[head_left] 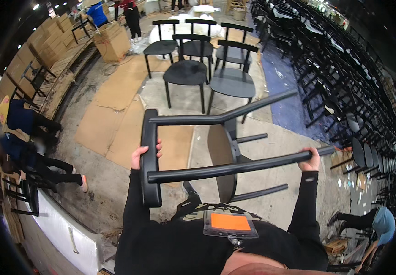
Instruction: The person assembles black chairs by inserting legs into the seat base and tapping them with a wooden mallet. They repeatedly pick up chairs, position them, insert legs, and secure them with the mallet, then place the completed chairs upright.
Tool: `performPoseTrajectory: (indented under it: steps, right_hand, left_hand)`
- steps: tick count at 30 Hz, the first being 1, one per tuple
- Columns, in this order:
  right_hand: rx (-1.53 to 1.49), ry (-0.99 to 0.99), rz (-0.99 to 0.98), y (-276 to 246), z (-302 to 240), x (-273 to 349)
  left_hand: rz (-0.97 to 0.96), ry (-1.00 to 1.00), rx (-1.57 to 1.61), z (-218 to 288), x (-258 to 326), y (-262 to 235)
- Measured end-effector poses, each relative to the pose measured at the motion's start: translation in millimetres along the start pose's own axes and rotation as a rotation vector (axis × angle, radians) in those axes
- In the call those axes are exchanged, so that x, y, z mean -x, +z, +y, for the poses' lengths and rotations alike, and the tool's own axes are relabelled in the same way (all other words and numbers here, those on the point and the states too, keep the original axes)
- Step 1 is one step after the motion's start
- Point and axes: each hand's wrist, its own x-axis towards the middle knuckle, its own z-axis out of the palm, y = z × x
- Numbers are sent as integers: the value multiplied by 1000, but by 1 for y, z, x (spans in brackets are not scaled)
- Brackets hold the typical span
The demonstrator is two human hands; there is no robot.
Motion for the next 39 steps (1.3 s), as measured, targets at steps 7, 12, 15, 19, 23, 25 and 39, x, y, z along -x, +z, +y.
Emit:
performPoseTrajectory:
  steps: [7, 12, 15, 19, 23, 25, 39]
  right_hand:
    - [31, 384, -246, 250, 218, -110]
    - [102, 607, -303, 397, 343, -161]
    - [189, 756, -379, 481, 407, -180]
    - [310, 924, -544, 586, 504, -218]
    - [371, 1057, -557, 669, 617, -244]
    - [438, 1058, -565, 704, 665, -264]
    - [543, 1146, -371, 795, 919, -409]
  left_hand:
    - [199, 334, -36, 182, 56, -62]
    - [240, 564, -191, 260, 63, -56]
    - [297, 589, -167, 287, 46, -31]
    - [397, 543, -290, 327, 34, -25]
    - [644, 748, -492, 349, 14, -19]
    - [726, 821, -548, 362, -13, -26]
    - [918, 754, -430, 534, -196, -190]
